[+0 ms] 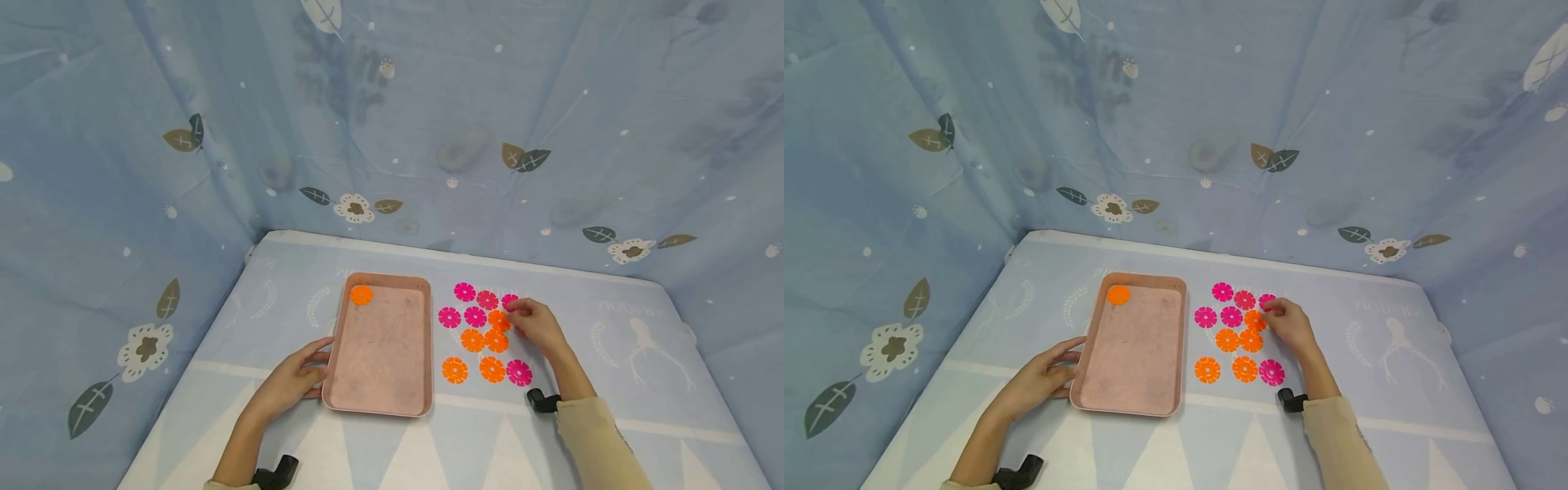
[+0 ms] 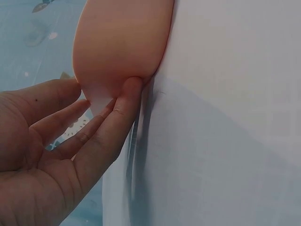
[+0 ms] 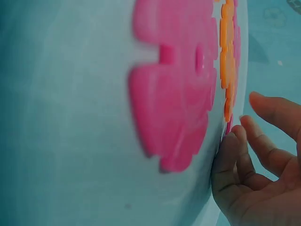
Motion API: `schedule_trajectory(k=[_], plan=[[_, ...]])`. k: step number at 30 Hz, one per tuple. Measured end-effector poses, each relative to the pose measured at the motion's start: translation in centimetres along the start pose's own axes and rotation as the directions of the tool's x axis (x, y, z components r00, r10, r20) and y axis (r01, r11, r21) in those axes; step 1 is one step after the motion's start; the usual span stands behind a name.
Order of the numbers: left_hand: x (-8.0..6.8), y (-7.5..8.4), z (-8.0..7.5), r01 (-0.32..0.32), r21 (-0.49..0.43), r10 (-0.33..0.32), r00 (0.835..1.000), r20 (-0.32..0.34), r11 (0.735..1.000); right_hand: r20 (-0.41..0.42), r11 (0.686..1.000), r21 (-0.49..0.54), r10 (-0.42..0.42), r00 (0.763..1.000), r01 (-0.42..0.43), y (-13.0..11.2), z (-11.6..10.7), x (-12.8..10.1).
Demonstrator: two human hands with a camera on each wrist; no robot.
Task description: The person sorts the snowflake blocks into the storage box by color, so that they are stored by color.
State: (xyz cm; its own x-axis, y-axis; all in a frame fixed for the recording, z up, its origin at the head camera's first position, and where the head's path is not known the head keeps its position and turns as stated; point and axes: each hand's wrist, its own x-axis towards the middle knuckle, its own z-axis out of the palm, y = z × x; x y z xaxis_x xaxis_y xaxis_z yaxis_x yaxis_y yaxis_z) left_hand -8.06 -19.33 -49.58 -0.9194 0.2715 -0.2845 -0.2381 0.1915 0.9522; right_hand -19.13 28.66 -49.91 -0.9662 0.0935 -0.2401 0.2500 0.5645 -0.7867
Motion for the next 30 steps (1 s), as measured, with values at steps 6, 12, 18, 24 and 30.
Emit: schedule_trajectory(k=[6,12,18,24,30], plan=[[-0.02,-0.08,0.04,0.011,-0.005,-0.011,1.000,-0.012,1.000,0.048,0.988,-0.152,-0.008,0.999,0.015,0.32,0.19,0.27],[-0.05,-0.09,0.01,0.009,-0.008,-0.009,1.000,-0.010,1.000,0.067,0.981,-0.196,-0.001,0.998,0.014,0.05,0.36,0.34],[-0.12,-0.08,-0.08,-0.006,-0.013,0.006,1.000,0.010,1.000,0.091,0.981,-0.193,0.016,0.996,0.002,-0.15,0.30,0.35],[-0.02,-0.07,-0.09,-0.012,-0.015,0.013,1.000,0.019,1.000,0.107,0.985,-0.171,0.020,0.994,-0.002,-0.41,-0.30,0.41],[0.06,-0.12,-0.07,-0.004,-0.012,0.004,1.000,0.005,1.000,0.078,0.994,-0.101,0.047,0.996,-0.039,0.01,-0.59,0.94]])
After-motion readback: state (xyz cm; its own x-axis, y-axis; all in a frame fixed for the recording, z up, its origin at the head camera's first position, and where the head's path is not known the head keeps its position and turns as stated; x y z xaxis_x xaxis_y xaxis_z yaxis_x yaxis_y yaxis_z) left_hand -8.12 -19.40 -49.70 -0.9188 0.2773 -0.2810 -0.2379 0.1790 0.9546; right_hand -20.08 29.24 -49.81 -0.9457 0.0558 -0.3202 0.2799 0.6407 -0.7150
